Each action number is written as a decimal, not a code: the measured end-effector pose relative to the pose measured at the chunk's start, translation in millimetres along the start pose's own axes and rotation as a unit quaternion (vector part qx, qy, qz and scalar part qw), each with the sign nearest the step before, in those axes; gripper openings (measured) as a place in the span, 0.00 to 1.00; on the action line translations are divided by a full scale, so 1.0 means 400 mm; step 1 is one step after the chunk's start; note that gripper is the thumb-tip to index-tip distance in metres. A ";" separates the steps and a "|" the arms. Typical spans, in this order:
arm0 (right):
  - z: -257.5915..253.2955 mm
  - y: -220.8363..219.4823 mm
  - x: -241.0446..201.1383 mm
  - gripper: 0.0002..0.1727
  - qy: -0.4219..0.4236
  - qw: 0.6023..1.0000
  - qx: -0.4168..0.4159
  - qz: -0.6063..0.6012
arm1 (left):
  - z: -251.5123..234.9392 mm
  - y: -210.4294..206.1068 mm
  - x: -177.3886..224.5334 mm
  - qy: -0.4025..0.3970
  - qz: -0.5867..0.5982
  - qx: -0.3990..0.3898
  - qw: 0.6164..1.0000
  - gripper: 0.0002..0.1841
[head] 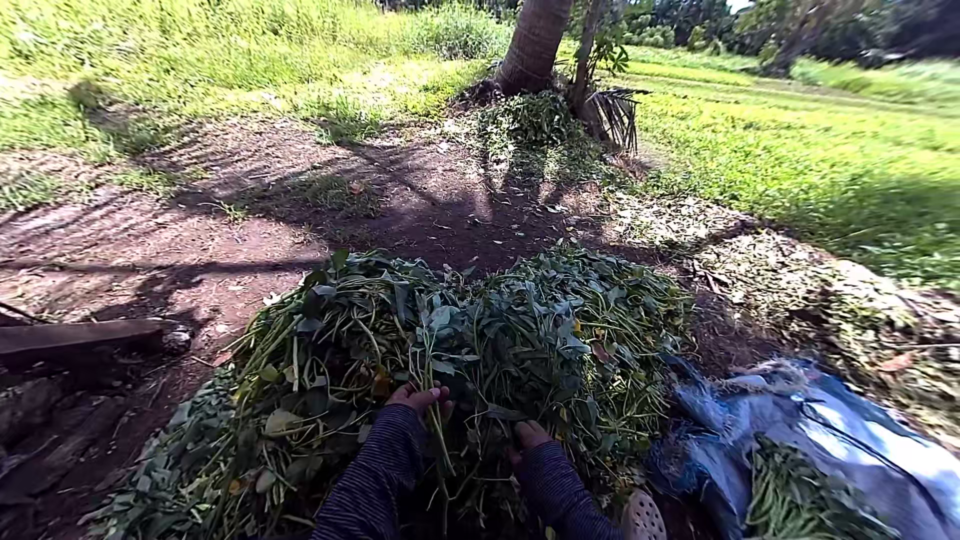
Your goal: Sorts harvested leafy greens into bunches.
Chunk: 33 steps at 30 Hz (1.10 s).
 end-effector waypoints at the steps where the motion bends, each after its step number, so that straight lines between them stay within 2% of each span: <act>1: -0.027 -0.001 -0.007 0.29 -0.024 1.000 -0.011 0.008 | 0.004 -0.008 -0.019 0.029 0.000 -0.011 1.000 0.16; 3: -0.094 -0.025 -0.002 0.33 -0.056 0.998 -0.023 0.012 | 0.016 -0.023 -0.058 0.085 -0.019 -0.028 0.996 0.12; 5: -0.143 -0.050 0.011 0.32 -0.057 0.998 -0.013 0.006 | 0.021 -0.029 -0.075 0.107 -0.020 -0.033 0.994 0.13; 9: -0.066 -0.001 0.010 0.24 0.013 0.993 0.072 -0.088 | 0.023 -0.023 -0.042 0.079 -0.008 -0.008 0.997 0.13; 12: 0.024 0.035 0.017 0.20 0.077 0.957 0.071 -0.269 | 0.041 -0.031 -0.033 0.070 -0.035 -0.007 0.997 0.17; 14: 0.060 0.016 0.023 0.15 0.060 0.916 0.039 -0.395 | 0.052 -0.042 -0.050 0.078 -0.079 -0.014 0.994 0.19; 16: 0.077 -0.017 0.027 0.12 0.063 0.887 0.011 -0.458 | 0.054 -0.051 -0.073 0.085 -0.122 -0.016 0.989 0.23; 18: 0.090 -0.044 0.021 0.11 0.083 0.880 -0.022 -0.467 | 0.054 -0.051 -0.091 0.082 -0.158 -0.022 0.984 0.26; 22: 0.097 -0.081 0.004 0.12 0.096 0.913 -0.070 -0.390 | 0.040 -0.036 -0.110 0.046 -0.237 -0.028 0.970 0.30; 24: 0.098 -0.083 -0.012 0.16 0.072 0.914 -0.102 -0.385 | 0.038 -0.035 -0.112 0.025 -0.272 -0.036 0.961 0.33; 27: 0.070 -0.097 -0.028 0.22 0.029 0.861 -0.111 -0.496 | 0.045 -0.045 -0.124 0.011 -0.305 -0.069 0.950 0.33; 29: 0.042 -0.110 -0.036 0.20 0.001 0.821 -0.075 -0.566 | 0.051 -0.049 -0.119 0.006 -0.292 -0.071 0.954 0.31; 30: 0.033 -0.114 -0.041 0.18 -0.012 0.818 -0.061 -0.572 | 0.050 -0.047 -0.111 0.000 -0.270 -0.062 0.961 0.30; 33: 0.044 -0.093 -0.077 0.19 -0.005 0.882 -0.047 -0.468 | 0.041 -0.029 -0.088 -0.013 -0.182 -0.024 0.983 0.30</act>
Point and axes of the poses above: each hand's wrist, its own z-axis away from the middle knuckle, its own y-axis out of the back of the hand, x = y × z, the point moved 5 cm from there along -z, towards the middle knuckle, and after that the axes turned 2 degrees about -x, right-handed, at the moved point
